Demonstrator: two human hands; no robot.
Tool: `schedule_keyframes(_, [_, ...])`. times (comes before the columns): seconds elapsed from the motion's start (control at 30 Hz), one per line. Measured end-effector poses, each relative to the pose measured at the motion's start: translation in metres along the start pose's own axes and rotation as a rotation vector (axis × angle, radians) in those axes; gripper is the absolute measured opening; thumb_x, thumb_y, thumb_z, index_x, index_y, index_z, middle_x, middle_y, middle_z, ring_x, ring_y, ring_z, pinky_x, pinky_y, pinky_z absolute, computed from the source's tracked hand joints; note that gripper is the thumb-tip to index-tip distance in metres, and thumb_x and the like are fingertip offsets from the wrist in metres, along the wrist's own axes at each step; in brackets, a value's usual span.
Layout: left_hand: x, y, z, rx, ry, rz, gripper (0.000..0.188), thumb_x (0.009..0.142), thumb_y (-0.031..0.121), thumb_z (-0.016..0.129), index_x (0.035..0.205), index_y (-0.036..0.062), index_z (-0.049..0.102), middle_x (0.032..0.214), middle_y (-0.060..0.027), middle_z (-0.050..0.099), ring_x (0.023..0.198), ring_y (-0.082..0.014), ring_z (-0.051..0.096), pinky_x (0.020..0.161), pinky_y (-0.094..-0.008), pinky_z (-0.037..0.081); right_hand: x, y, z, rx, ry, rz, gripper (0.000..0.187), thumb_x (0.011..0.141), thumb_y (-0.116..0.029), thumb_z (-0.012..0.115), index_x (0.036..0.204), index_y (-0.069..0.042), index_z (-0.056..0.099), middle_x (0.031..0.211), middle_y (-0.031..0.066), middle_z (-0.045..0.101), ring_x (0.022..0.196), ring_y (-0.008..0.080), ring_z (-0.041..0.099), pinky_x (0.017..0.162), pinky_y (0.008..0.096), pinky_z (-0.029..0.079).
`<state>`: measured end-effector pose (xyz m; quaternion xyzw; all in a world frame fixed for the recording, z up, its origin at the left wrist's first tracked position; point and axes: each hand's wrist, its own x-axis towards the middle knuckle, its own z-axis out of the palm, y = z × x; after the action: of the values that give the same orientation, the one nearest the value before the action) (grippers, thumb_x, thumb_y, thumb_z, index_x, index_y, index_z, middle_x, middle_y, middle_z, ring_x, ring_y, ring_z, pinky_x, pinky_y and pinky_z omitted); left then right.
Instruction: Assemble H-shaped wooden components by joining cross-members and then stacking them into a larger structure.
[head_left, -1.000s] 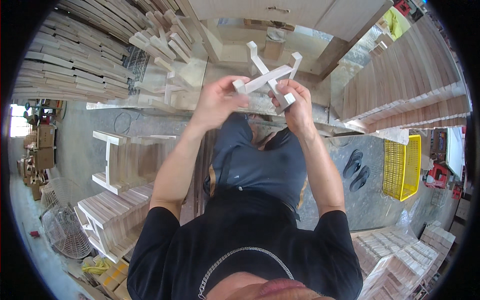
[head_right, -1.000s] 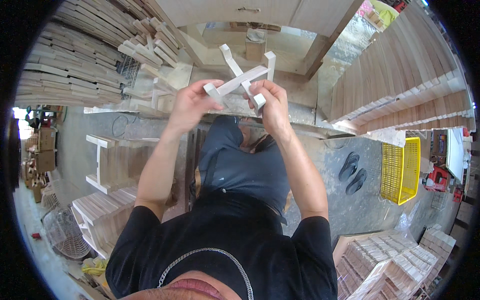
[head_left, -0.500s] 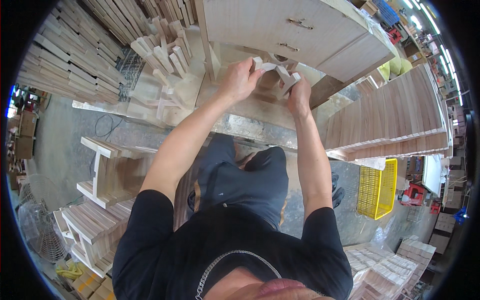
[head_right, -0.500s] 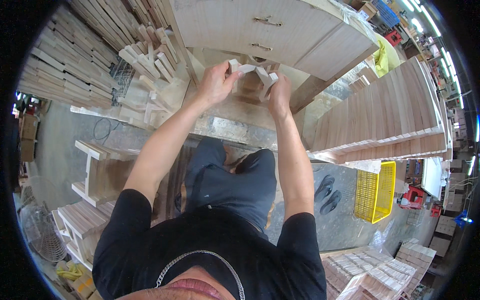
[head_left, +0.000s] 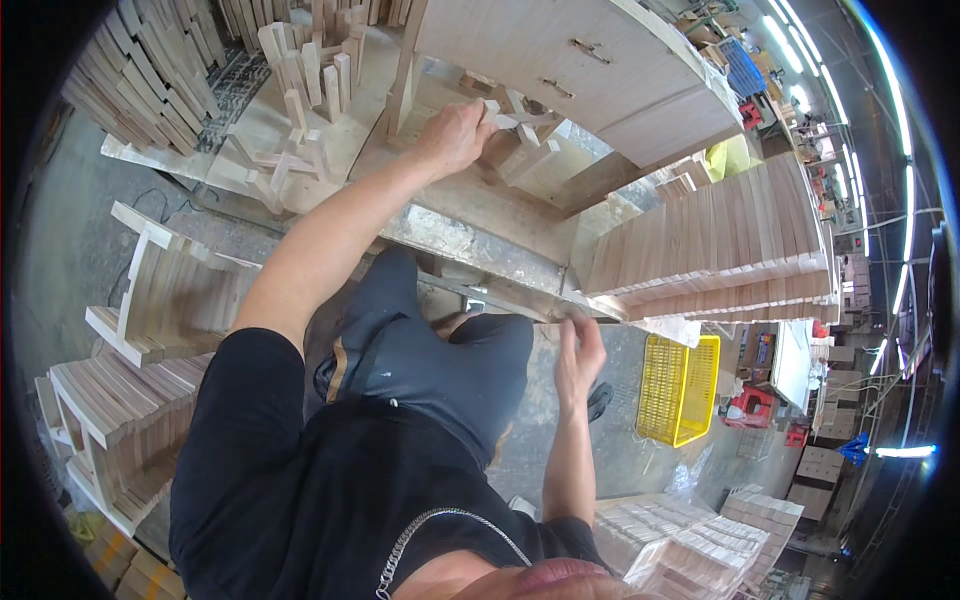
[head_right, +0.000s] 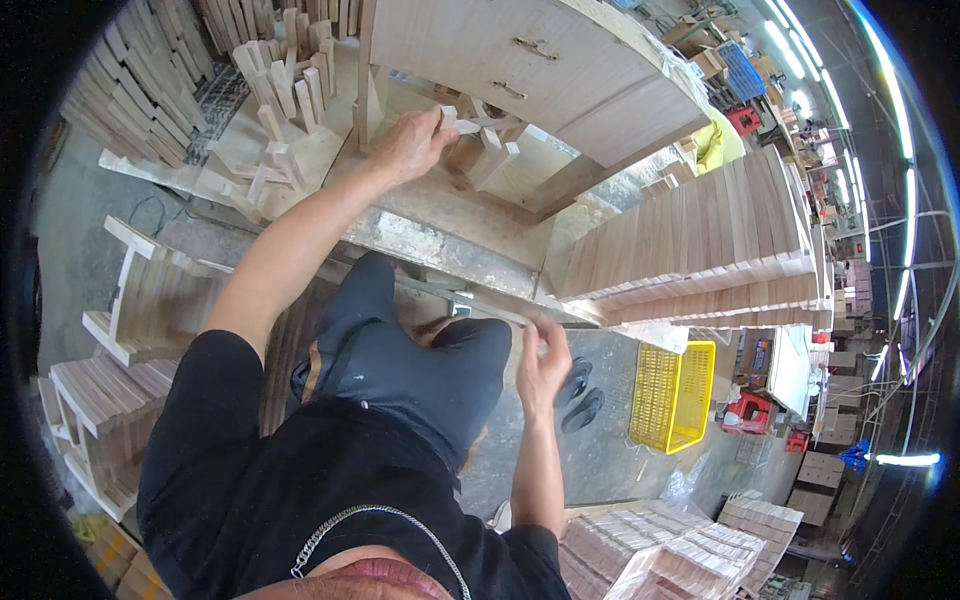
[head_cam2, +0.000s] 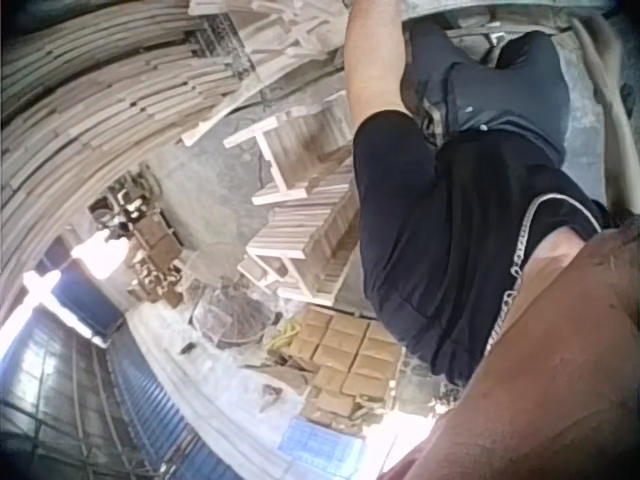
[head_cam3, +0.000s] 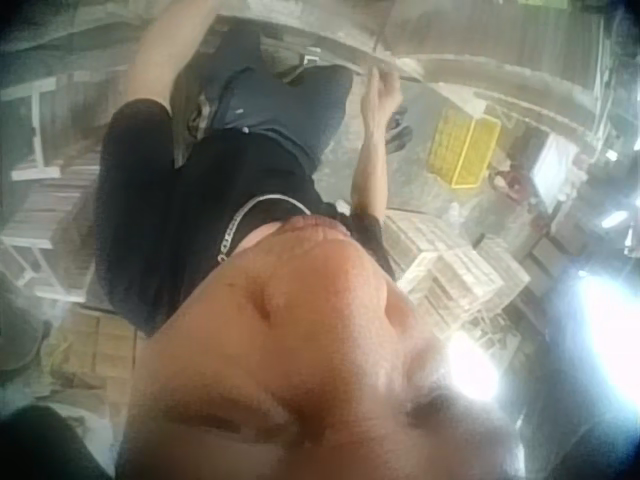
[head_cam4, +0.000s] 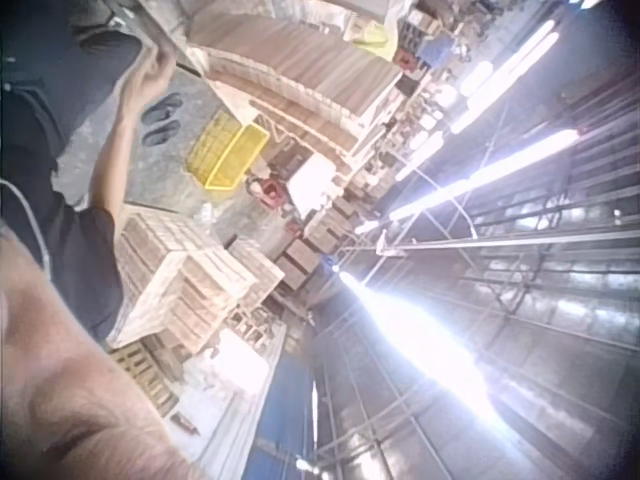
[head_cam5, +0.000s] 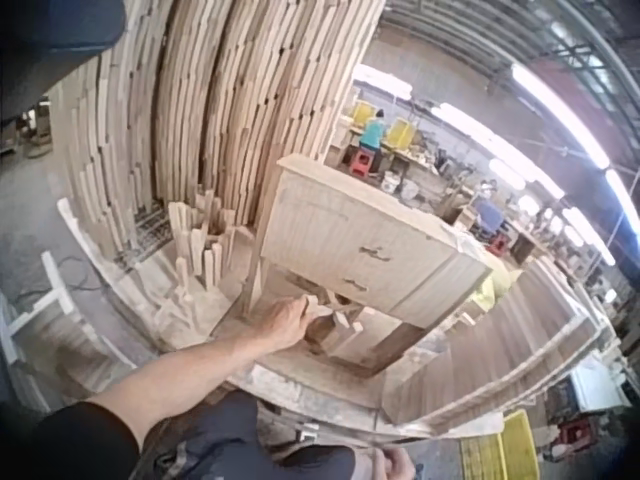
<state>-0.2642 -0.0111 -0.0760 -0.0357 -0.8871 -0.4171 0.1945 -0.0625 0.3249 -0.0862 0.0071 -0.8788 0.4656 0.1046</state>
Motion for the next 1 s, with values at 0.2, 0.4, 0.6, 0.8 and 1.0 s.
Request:
schedule_keyframes(0.2, [-0.003,0.003,-0.005,0.075,-0.028,-0.032,0.031,0.100,0.027,0.062,0.104,-0.0029,0.059,0.096,-0.0299,0.069,0.095,-0.0495,0.067,0.080,-0.0567,0.052,-0.052,0.051,-0.060,-0.073,0.101,0.165,0.020,0.099,-0.014,0.066,0.106,0.004,0.070,0.092,0.0112,0.072,0.085,0.0175,0.065,0.084,0.0326,0.051])
schedule_keyframes(0.4, [-0.004,0.017,-0.006,0.092,-0.085,-0.064,0.031,0.100,0.027,0.063,0.106,-0.0034,0.059,0.097,-0.0294,0.069,0.097,-0.0490,0.066,0.083,-0.0555,0.052,-0.055,0.056,-0.054,0.029,0.106,0.162,0.021,0.099,-0.015,0.067,0.106,0.005,0.070,0.092,0.0111,0.072,0.088,0.0175,0.066,0.086,0.0325,0.051])
schedule_keyframes(0.6, [-0.003,0.009,-0.007,0.061,-0.034,-0.078,0.030,0.098,0.026,0.064,0.104,-0.0026,0.060,0.099,-0.0294,0.069,0.099,-0.0487,0.066,0.084,-0.0548,0.052,-0.069,0.014,-0.054,0.043,0.011,0.112,0.019,0.099,-0.014,0.069,0.107,0.003,0.070,0.097,0.0056,0.070,0.091,0.0116,0.060,0.087,0.0263,0.047])
schedule_keyframes(0.8, [-0.016,0.001,-0.014,-0.047,0.051,-0.012,0.026,0.099,0.024,0.064,0.106,-0.0010,0.063,0.090,-0.0256,0.069,0.089,-0.0462,0.067,0.078,-0.0507,0.051,-0.090,-0.009,-0.071,-0.121,-0.097,0.102,0.020,0.097,-0.013,0.067,0.108,0.003,0.071,0.093,0.0136,0.075,0.089,0.0212,0.069,0.088,0.0350,0.052])
schedule_keyframes(1.0, [-0.105,0.024,-0.071,-0.094,-0.041,0.035,0.024,0.099,0.023,0.066,0.104,0.0002,0.066,0.086,-0.0175,0.071,0.077,-0.0335,0.070,0.069,-0.0430,0.052,-0.023,-0.037,-0.043,-0.425,-0.183,-0.491,0.046,0.086,0.002,0.068,0.131,-0.005,0.065,0.123,0.0197,0.067,0.092,0.0334,0.068,0.087,0.0421,0.055])
